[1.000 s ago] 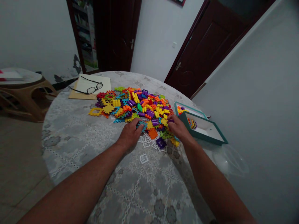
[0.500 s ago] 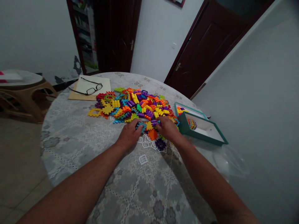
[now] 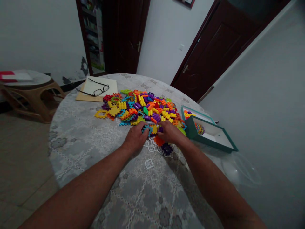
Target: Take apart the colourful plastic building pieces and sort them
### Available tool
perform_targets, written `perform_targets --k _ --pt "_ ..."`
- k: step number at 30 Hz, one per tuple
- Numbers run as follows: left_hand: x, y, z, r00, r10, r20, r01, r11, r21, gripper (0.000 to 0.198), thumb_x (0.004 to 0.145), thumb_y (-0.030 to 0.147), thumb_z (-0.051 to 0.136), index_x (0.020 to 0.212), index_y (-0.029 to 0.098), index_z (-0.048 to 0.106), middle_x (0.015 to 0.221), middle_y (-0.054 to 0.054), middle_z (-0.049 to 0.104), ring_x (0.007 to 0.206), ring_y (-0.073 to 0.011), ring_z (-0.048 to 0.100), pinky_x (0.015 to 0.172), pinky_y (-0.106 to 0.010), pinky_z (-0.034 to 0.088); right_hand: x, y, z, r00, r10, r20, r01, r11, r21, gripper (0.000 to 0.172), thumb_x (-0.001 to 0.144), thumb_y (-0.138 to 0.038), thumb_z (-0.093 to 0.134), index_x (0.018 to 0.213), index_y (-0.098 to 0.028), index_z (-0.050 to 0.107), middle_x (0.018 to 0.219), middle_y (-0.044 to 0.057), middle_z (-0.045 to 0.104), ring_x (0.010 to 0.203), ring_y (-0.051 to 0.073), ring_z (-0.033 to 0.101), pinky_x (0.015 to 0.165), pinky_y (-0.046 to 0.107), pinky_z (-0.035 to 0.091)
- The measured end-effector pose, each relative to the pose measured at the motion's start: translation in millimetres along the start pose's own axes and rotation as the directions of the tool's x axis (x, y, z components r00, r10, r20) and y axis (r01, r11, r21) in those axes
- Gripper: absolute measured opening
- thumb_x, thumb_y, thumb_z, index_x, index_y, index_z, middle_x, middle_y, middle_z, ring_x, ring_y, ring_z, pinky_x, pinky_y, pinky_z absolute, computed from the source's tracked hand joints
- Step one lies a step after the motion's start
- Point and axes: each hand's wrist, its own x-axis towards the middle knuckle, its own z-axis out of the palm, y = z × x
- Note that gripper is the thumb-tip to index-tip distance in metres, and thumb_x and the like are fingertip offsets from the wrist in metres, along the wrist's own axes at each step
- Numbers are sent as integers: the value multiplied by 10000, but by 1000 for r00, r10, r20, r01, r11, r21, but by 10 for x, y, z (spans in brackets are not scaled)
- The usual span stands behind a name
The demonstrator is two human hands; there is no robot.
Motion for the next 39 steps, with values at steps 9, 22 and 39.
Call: perform_targets --k 9,22,39 --pt "-3 13 -5 1000 11 3 -11 1000 16 214 1005 281 551 1122 223 720 1081 -70 801 1016 -258 739 961 -371 550 376 97 -50 971 -29 -237 26 1000 -18 424 948 -217 637 1370 -190 609 1311 144 712 1156 287 661 949 351 498" --pt "-3 -14 11 1000 0 0 0 1000 11 244 1001 281 575 1183 226 727 1138 -81 812 1063 -265 743 983 -376 542 332 76 -49 994 3 -109 -26 978 -208 298 995 -301 642 1276 -224 702 1310 147 665 1066 300 695 827 346 517" --pt "-14 76 -61 997 -50 64 48 998 34 243 985 351 531 1106 254 718 1053 -72 805 951 -274 738 867 -384 524 538 1922 -1013 803 568 -179 -508 811 290 204 922 -332 732 1044 -168 728 709 9 656 609 145 580 581 256 418"
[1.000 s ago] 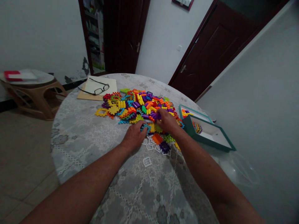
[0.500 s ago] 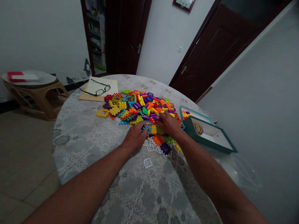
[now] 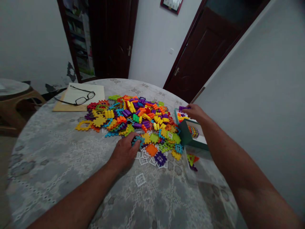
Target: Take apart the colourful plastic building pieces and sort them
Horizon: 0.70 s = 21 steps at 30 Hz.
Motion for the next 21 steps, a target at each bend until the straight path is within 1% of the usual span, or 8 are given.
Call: perform_targets --k 2,4,8,10,13,17,19,21 --pt "4 6 -9 1000 0 2 0 1000 -1 230 985 354 529 1091 263 711 1052 -70 809 970 -277 742 876 -385 527 188 141 -36 998 56 1 -56 998 -32 182 913 -298 741 1021 -152 740 670 12 640 577 147 566 568 265 424" --pt "5 7 -16 1000 -6 2 6 1000 4 226 986 368 531 1084 269 710 1064 -68 811 985 -280 745 876 -385 530 326 244 -11 995 101 20 -99 993 -64 157 878 -288 781 921 -139 752 615 17 618 549 154 555 563 281 433" --pt "2 0 -13 999 -46 12 46 999 15 239 976 373 550 1110 269 718 1032 -66 812 953 -282 747 850 -386 537 487 366 145 983 167 75 -157 980 -126 275 810 -365 882 752 -131 749 575 55 628 565 185 596 588 311 467" --pt "-2 0 -9 999 -47 7 47 999 12 239 970 356 558 1122 268 720 1020 -65 811 953 -283 743 863 -392 537 523 397 224 982 175 71 -164 976 -145 292 791 -376 903 769 -122 762 614 82 666 611 203 630 615 320 484" --pt "-7 3 -5 999 -33 3 33 999 3 236 961 311 552 1116 264 723 1025 -63 805 956 -277 738 885 -393 530 531 400 297 987 157 12 -154 976 -155 261 780 -284 886 930 -89 797 771 130 747 725 232 687 681 331 516" --pt "-7 3 -3 1000 -21 16 21 1000 2 236 951 274 549 1106 247 724 1031 -66 796 944 -269 726 889 -391 519 401 271 297 992 80 -101 -95 983 -158 386 860 -180 754 1225 -59 780 1116 204 787 990 278 730 848 353 548" --pt "-6 1 0 1000 -12 16 12 1000 5 228 957 274 545 1096 239 721 1011 -68 789 914 -264 716 879 -393 514 198 123 273 990 10 -142 -30 990 -140 414 924 -189 686 1321 -94 758 1205 184 778 1064 273 724 905 347 545" --pt "-6 3 1 1000 -1 17 1 1000 4 213 963 274 542 1078 235 717 995 -70 782 902 -262 705 866 -393 508 -149 -76 255 983 -108 -150 95 991 -90 392 970 -229 659 1338 -136 756 1185 148 784 1033 258 725 897 340 547"
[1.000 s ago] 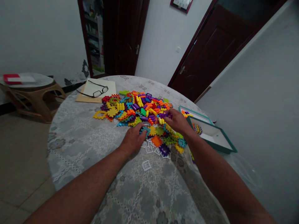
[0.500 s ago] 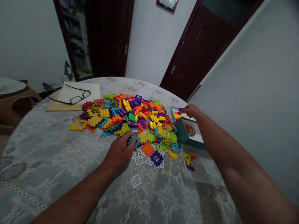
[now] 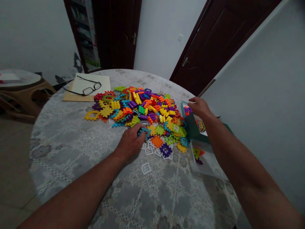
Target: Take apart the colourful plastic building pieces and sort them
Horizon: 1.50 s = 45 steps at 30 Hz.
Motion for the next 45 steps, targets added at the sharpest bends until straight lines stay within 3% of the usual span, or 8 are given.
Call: perform_targets --k 3,7,12,18,25,36,40,45 --pt "-7 9 -9 999 33 2 -33 999 -23 196 972 292 559 1080 232 712 1027 -76 779 935 -262 696 879 -395 503 -722 -406 -113 957 -270 110 257 959 117 264 996 -281 686 1224 -197 788 1079 100 789 915 234 715 844 336 537" --pt "-14 3 -54 995 92 33 -88 988 -126 201 1007 349 577 1126 245 701 1060 -60 772 929 -235 681 878 -376 516 -1772 -836 -34 806 -485 340 458 874 163 155 1006 -262 708 1148 -242 768 1119 87 774 967 238 707 856 333 533" --pt "13 -60 -115 984 167 68 -151 968 -200 243 1012 359 603 1215 239 665 960 -14 699 846 -196 619 810 -345 495 -2434 -1008 383 846 -420 329 427 903 53 244 1029 -295 687 1257 -208 705 1373 133 675 1181 263 671 971 349 531" --pt "15 -76 -92 932 259 254 -195 948 -251 146 1004 354 629 1031 220 681 923 -10 684 851 -187 598 810 -332 468 -2454 -887 652 900 -385 205 364 922 130 166 1075 -271 591 1135 -192 724 1196 116 729 1074 234 681 931 318 509" --pt "-23 -20 -41 882 291 371 -227 952 -207 140 979 322 649 970 208 730 960 -44 739 886 -204 646 824 -334 479 -2395 -654 618 956 -278 -95 290 841 456 233 1070 -289 555 1107 -196 765 1105 101 797 1035 239 732 948 344 527" --pt "-42 -69 28 910 271 314 -237 961 -145 265 934 310 740 1173 197 725 995 -38 729 824 -174 603 749 -307 452 -2482 -733 537 878 -479 22 369 705 606 265 1067 -222 552 1168 -213 796 1129 83 813 1056 220 744 959 339 537" --pt "-30 -73 11 878 344 332 -324 939 -117 161 949 299 712 1075 203 743 975 -36 686 843 -179 596 765 -311 446 -2490 -734 528 832 -553 48 396 651 648 312 1054 -180 538 1240 -240 782 1178 68 802 1098 206 739 988 334 538" --pt "-44 -50 -15 860 345 376 -342 937 -75 104 955 310 699 963 208 715 895 -28 676 813 -185 589 752 -315 422 -2496 -686 344 857 -488 166 386 822 420 323 1027 -193 598 1328 -198 714 1299 123 747 1202 249 696 1050 374 522"
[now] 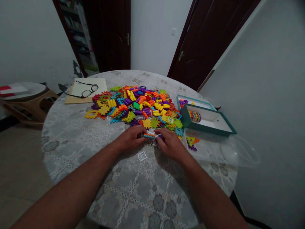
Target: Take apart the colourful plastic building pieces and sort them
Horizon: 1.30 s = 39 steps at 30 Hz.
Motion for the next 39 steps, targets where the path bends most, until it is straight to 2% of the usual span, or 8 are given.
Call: perform_targets --k 3,6,13,17,21,28,34,39 --pt "-10 23 2 999 -37 23 36 999 22 135 967 351 699 973 217 712 869 -29 688 797 -189 587 747 -320 421 -58 -56 -105 975 206 80 -176 943 -281 362 1007 -352 717 1322 -176 691 1333 184 696 1207 321 673 1000 402 527" --pt "-12 41 2 998 -61 27 61 998 22 173 969 362 696 1058 216 724 878 -33 704 799 -191 592 747 -322 423 -87 -93 -122 938 308 161 -227 894 -387 385 979 -377 749 1299 -176 674 1318 179 682 1157 318 680 950 376 517" --pt "-18 83 -14 996 -74 56 76 996 -39 179 978 371 690 1011 203 742 898 -41 714 809 -187 606 737 -317 424 11 -27 -80 948 299 107 -247 906 -344 156 1029 -177 562 1090 -162 704 1140 151 754 1029 256 694 893 332 490" --pt "-24 71 10 994 -62 87 71 993 -98 212 986 387 700 1072 204 763 940 -51 748 808 -185 628 742 -319 451 41 -25 -22 982 178 -60 -185 973 -137 215 1048 -162 566 1212 -172 705 1175 134 781 1063 254 712 932 340 512" --pt "-25 30 21 997 -53 54 57 995 -76 266 958 365 743 1184 226 758 996 -56 773 831 -190 643 768 -324 476 19 -65 82 998 56 -23 -56 998 25 329 1008 -125 587 1313 -196 689 1252 112 781 1126 244 710 1005 354 524" --pt "-19 8 -2 993 -116 31 117 993 -27 378 923 318 722 1287 223 681 986 -42 748 827 -202 651 745 -320 482 -17 -146 112 997 10 76 -11 1000 8 437 940 -51 556 1342 -177 674 1272 123 748 1171 249 681 1061 379 521" --pt "-13 56 -21 994 -88 66 90 996 -25 212 924 303 692 1108 205 726 954 -42 706 810 -185 621 732 -308 462 -17 -161 147 994 -43 100 38 998 54 507 892 -10 564 1333 -232 679 1275 77 754 1180 230 679 1059 353 526" --pt "-32 44 -15 989 -98 111 104 994 -46 159 935 291 690 1064 205 724 931 -35 719 796 -175 610 733 -301 441 12 -29 142 995 100 -25 -102 986 -132 366 978 -92 556 1306 -179 694 1287 131 719 1198 256 670 1054 372 524"
